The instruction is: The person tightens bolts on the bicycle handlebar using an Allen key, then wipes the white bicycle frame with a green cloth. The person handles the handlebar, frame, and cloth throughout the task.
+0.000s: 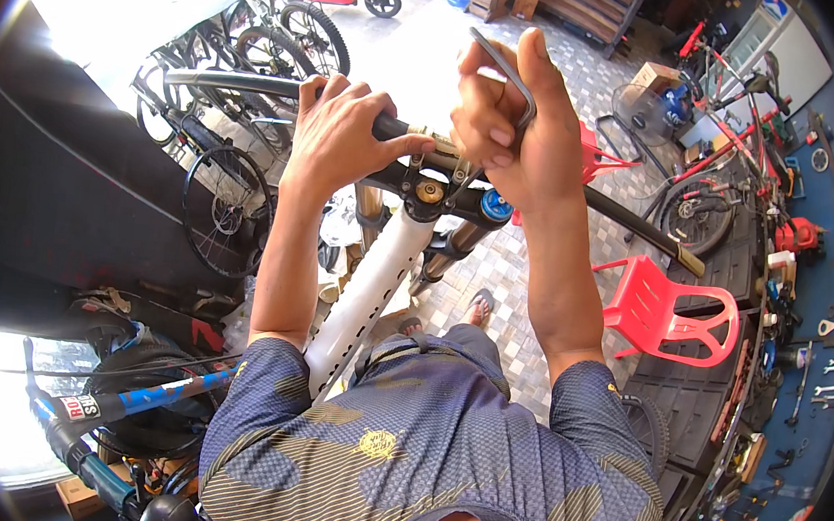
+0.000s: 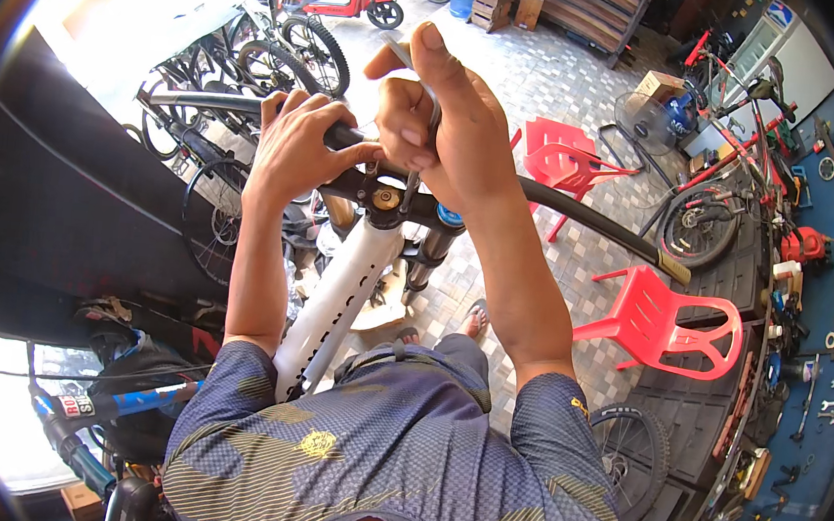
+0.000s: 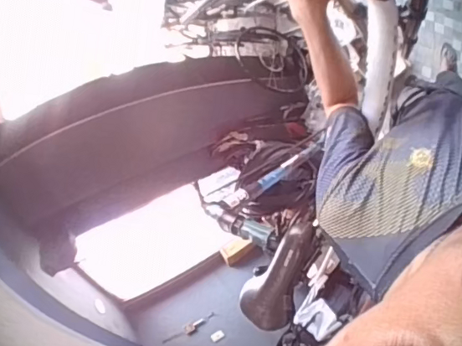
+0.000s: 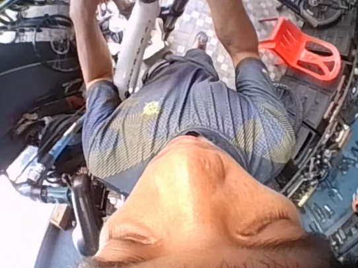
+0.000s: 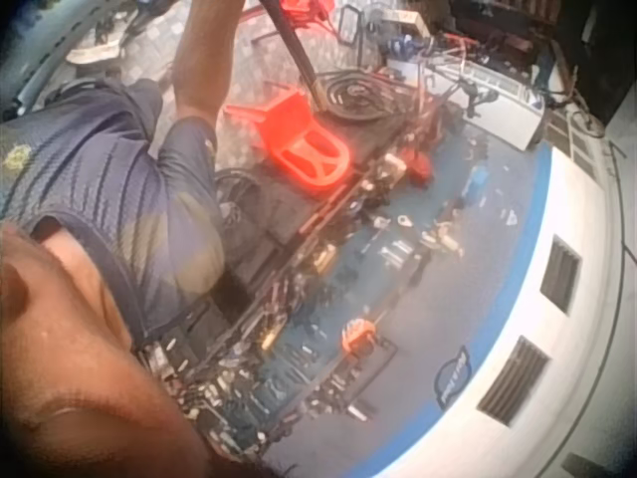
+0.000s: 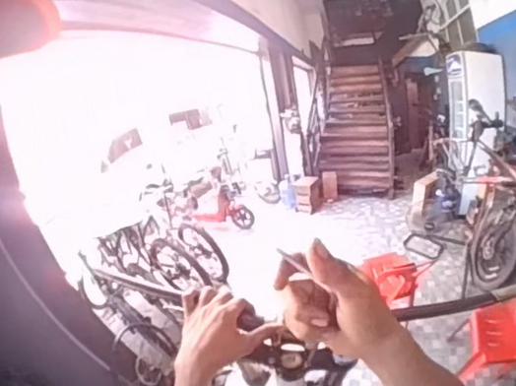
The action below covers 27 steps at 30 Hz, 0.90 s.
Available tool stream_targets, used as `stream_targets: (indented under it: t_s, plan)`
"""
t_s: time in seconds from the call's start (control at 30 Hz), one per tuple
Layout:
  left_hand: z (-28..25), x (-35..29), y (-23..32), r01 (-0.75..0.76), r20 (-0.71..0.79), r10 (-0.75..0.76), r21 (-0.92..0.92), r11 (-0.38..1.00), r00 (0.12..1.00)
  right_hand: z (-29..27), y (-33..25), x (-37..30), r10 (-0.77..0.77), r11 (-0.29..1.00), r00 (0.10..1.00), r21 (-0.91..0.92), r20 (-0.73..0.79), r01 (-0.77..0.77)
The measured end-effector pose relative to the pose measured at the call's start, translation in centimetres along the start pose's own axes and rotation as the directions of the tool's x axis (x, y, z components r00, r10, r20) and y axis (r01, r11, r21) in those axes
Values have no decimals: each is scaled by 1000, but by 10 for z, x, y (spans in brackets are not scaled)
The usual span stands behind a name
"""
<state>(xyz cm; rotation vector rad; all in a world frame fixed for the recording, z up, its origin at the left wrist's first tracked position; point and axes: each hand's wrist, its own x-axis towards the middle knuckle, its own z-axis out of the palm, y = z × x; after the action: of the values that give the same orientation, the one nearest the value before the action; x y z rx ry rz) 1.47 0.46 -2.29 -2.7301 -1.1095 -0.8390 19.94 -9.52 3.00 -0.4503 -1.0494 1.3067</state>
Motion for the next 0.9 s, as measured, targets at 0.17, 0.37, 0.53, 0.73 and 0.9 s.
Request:
stream_targets:
  t_s: [0.17,0.37,0.53,0.73,0.9]
  plan:
    - [-9,-2,-1,41,36,-43,50,998,998,-21,-9,7,12,954,981,291,194,-69]
    - [-33,-3,-31,132,-74,-130,23,991,989,-41,-67,-10,-284,945,929,233,236,230]
    - [-53,-21,-85,271,-118,-251,194,943,961,-37,-94,-57,-530,761,841,-378,105,527]
    - [-68,-40,-79,268,-45,-265,205,941,963,-42,-105,-81,-624,126,777,-970,87,210]
    - [-67,-54,-83,202,-83,-185,330,922,979,-78,-118,-115,-598,-53,800,-998,47,19]
